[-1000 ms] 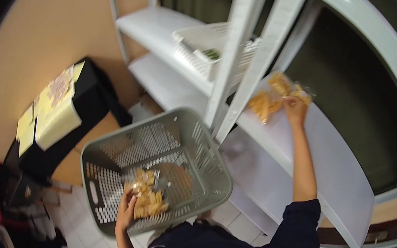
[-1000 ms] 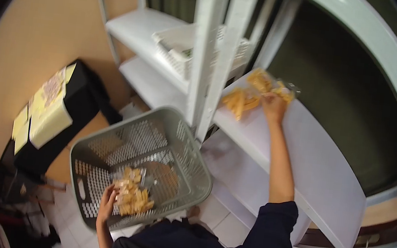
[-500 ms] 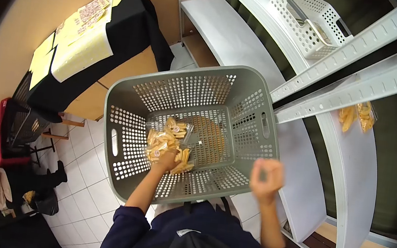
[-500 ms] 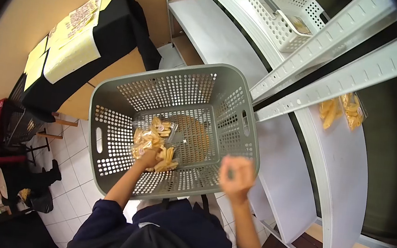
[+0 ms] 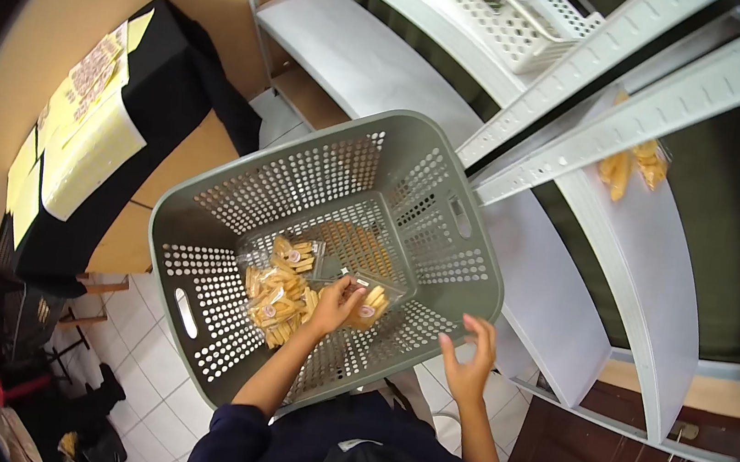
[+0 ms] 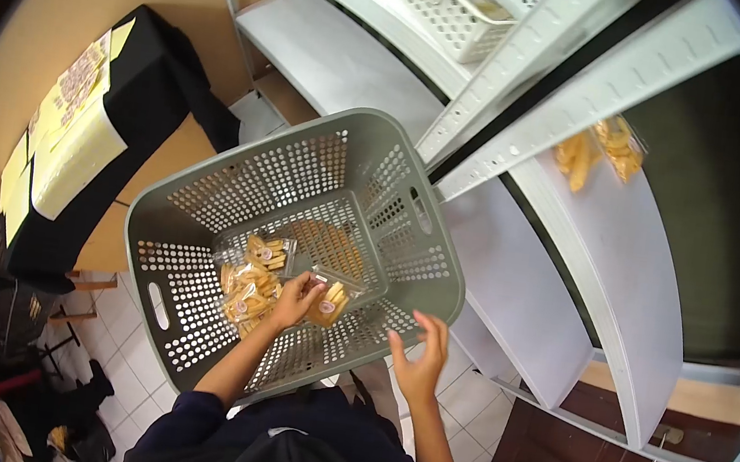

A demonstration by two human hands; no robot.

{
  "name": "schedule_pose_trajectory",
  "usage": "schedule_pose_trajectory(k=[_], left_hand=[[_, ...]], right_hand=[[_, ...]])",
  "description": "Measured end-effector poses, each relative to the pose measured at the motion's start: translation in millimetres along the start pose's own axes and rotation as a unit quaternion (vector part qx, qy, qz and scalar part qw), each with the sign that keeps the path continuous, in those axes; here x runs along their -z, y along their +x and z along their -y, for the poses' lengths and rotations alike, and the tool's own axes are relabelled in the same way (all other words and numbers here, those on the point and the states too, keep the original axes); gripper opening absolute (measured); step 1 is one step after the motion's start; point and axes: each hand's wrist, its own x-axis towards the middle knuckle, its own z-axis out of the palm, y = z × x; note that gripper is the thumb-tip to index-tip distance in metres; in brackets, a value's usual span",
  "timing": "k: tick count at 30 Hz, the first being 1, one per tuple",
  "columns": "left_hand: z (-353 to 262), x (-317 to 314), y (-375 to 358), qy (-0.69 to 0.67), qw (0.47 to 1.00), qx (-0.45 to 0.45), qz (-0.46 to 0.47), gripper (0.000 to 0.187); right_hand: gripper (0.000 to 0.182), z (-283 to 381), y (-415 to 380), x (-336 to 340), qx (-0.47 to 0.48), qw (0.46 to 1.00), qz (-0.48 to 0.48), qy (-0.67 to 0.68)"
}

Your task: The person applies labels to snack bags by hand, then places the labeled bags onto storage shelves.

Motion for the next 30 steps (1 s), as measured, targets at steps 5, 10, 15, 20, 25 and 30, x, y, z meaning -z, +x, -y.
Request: schedule_pose_trajectory(k=[5, 10, 15, 20, 25, 30], left_hand=[[-114, -16, -32, -0.008, 0.980, -0.198, -0.003, 0.011], [-176, -27, -47, -0.102, 0.962, -0.252, 0.001, 0.008], [-223, -26, -47, 0.099, 0.924, -0.361, 0.081, 0.010], [-271, -30, -59, 0.339, 0.794, -0.488, 0.128, 0.013], [-297, -59, -54, 0.352, 0.752, -0.533, 0.163, 0.017], [-323, -101, -47, 0.341, 0.749, -0.540, 0.177, 0.014]], right_hand=[[0.030, 37, 38, -15, -0.032, 0.964, 0.033, 0.264], [0.004, 49, 50, 27, 0.025, 0.927, 0.148, 0.344], [0.009, 60, 45, 72, 0.184, 0.966, 0.128, 0.125], [0.012, 68, 47, 125, 0.263, 0.953, 0.145, 0.051], [0.012, 59, 57, 165, 0.274, 0.955, 0.109, 0.042], [0.012, 49, 63, 196, 0.264, 0.959, 0.062, 0.079]])
